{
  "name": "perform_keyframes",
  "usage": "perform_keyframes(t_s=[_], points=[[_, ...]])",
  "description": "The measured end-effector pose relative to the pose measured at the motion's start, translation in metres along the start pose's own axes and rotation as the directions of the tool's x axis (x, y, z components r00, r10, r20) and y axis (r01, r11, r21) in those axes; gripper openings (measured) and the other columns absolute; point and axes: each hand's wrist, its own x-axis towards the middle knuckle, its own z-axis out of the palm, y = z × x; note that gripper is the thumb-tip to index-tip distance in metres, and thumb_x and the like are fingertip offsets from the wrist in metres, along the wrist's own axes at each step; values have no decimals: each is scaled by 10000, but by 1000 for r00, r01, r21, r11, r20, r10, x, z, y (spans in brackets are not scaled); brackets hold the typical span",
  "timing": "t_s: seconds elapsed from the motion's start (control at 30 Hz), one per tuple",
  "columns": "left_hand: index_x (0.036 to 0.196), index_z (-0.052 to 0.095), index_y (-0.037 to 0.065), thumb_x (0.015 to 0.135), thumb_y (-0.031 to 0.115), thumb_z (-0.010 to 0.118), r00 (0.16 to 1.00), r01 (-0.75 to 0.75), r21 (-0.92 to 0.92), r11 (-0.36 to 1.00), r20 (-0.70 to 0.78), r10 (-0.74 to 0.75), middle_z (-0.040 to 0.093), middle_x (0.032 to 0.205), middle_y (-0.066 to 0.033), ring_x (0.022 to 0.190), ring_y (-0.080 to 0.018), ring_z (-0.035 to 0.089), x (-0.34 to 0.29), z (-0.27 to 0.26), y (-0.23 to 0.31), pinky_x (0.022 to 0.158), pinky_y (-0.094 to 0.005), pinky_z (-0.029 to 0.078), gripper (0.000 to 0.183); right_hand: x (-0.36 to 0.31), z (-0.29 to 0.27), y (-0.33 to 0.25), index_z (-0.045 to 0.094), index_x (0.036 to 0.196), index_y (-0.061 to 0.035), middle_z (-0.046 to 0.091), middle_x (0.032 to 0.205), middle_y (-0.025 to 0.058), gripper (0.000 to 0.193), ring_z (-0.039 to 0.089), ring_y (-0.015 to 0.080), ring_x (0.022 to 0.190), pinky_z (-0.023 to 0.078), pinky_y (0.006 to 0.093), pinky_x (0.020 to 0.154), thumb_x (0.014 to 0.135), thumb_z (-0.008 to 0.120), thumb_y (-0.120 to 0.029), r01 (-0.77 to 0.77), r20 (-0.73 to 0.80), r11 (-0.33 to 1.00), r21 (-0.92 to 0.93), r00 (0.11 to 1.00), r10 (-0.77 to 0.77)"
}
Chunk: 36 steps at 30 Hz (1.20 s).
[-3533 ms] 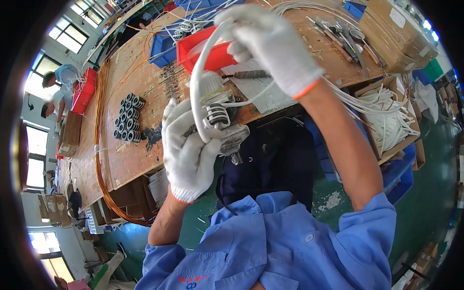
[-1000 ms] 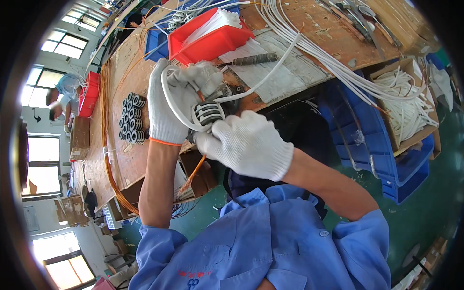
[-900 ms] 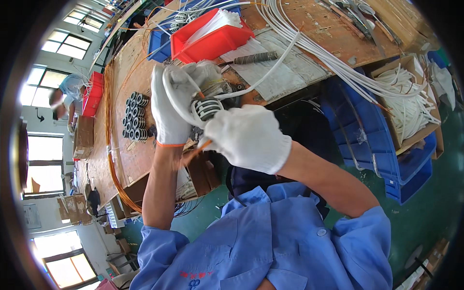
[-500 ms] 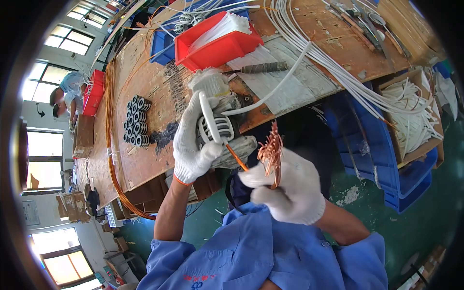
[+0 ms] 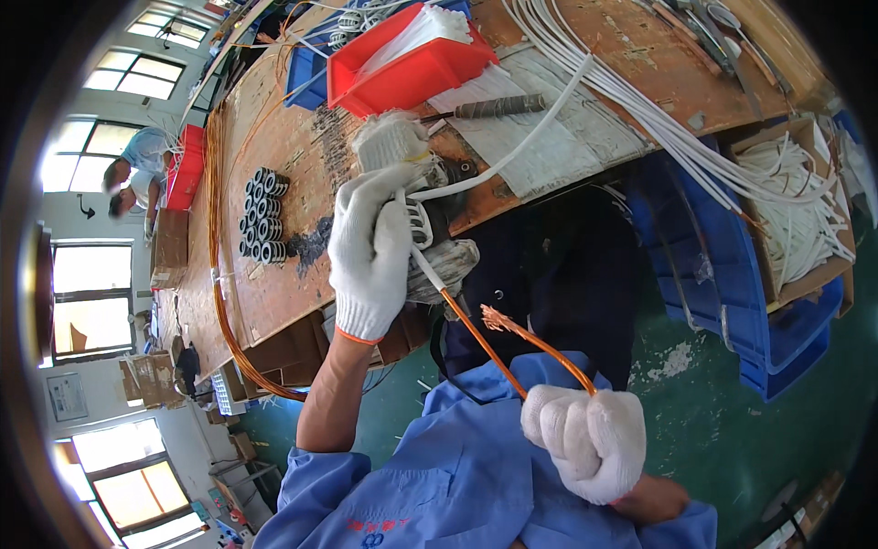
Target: The worker is winding white tubing around a metal component fixed in a vice on a workbench.
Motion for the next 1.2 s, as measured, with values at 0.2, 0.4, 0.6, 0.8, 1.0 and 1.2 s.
perform_keyframes(t_s=[0.2, 0.4, 0.6, 0.8, 1.0, 1.2], points=[[1299, 694, 26, 820, 159, 865, 972, 34, -111, 993, 234, -7, 648, 1287, -168, 1200, -370, 621, 10, -21, -6, 1066, -440, 498, 526, 5, -15, 8, 556, 612, -81, 556, 622, 54, 567, 537, 235, 578, 454, 344, 589, 1144, 510, -272, 113, 90, 993, -27, 990, -110], [1295, 650, 30, 763, 231, 952, 929, -36, -145, 989, 361, 87, 641, 1247, -164, 1185, -366, 626, 22, -35, -14, 1050, -458, 511, 644, 29, -21, 25, 700, 806, -31, 666, 813, 108, 480, 659, 288, 726, 544, 409, 678, 1104, 603, -395, 339, 350, 922, -185, 900, -261], [1280, 635, 21, 752, 257, 979, 958, 18, -251, 968, 282, 55, 619, 1233, -156, 1179, -329, 623, 12, -30, -28, 1051, -432, 511, 673, 82, -15, 67, 738, 1120, -55, 718, 1130, 126, 482, 729, 361, 998, 589, 481, 867, 1029, 692, -526, 604, 485, 701, -378, 775, -406], [1260, 661, -28, 995, 188, 686, 972, 59, -270, 961, 237, 7, 614, 1216, -168, 1141, -304, 613, 11, -31, -17, 1074, -398, 480, 343, 104, 2, 86, 699, 1282, -70, 723, 1200, 123, 590, 716, 303, 1030, 607, 380, 864, 745, 942, -49, 537, 284, 422, -731, 801, -527], [1285, 648, -17, 1089, 189, 507, 958, 238, -202, 950, 212, -195, 634, 1170, -100, 1076, -151, 584, 1, -22, 2, 1003, -334, 489, 318, 124, 17, 59, 691, 820, -146, 648, 798, 57, 244, 713, 270, 683, 552, 416, 558, 882, 799, -356, 352, 403, -265, -898, 899, -170], [1200, 700, -32, 1121, 189, 486, 985, -121, -16, 992, 119, 122, 633, 1144, -122, 1043, -209, 618, 4, -11, -19, 969, -342, 493, 318, 131, -2, 56, 686, 731, -112, 695, 712, 107, 237, 708, 310, 587, 541, 435, 517, 900, 727, -273, 610, 621, -131, -781, 782, -59]])
